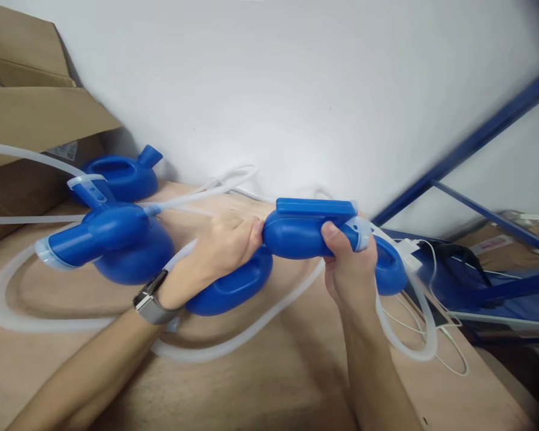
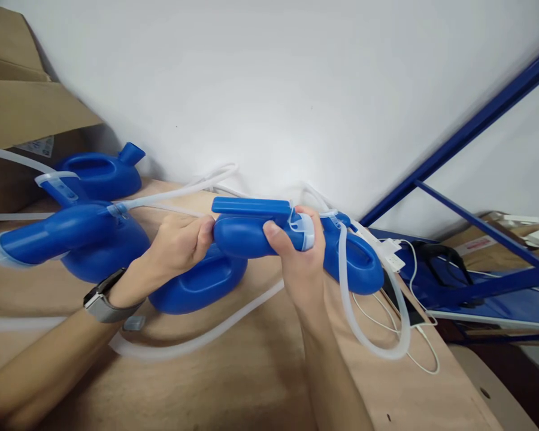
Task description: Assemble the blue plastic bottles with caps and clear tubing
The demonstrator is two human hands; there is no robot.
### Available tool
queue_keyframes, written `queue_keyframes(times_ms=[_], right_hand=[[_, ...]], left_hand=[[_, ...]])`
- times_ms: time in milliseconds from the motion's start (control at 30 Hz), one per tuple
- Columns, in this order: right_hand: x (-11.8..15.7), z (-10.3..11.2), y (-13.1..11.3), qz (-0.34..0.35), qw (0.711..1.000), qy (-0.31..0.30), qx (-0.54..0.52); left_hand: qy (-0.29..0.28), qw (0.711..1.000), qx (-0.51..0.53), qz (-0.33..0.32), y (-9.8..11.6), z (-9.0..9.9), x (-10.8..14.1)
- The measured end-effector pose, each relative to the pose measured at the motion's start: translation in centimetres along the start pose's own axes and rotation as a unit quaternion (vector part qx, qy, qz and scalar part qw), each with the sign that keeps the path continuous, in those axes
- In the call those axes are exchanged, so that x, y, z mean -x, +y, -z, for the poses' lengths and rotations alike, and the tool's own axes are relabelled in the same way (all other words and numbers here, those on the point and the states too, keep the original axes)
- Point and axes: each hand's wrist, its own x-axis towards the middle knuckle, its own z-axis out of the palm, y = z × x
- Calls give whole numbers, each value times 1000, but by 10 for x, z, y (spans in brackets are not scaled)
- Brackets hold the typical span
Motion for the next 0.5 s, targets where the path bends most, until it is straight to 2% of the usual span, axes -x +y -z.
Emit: queue_keyframes(times_ms=[67, 133, 200, 300, 400, 500], right_hand=[[-7, 1, 1, -48, 999, -19, -4], [-13, 3, 0, -82, 995, -44, -24], [-19, 7, 0, -92, 993, -56, -47], [-23, 17, -2, -74, 995, -44, -53], [-24, 29, -3, -48, 998, -23, -33], [-24, 38, -2, -19, 999, -30, -2]], left_hand=[[12, 996, -66, -62, -2, -3, 2], [15, 992, -89, -88, -1, -4, 3], [-17, 997, -48, -65, 3, -1, 0], [-111, 993, 49, -14, 12, 11, -7], [-183, 975, 125, 28, 15, 24, -14], [-240, 945, 201, 97, 12, 32, -15]])
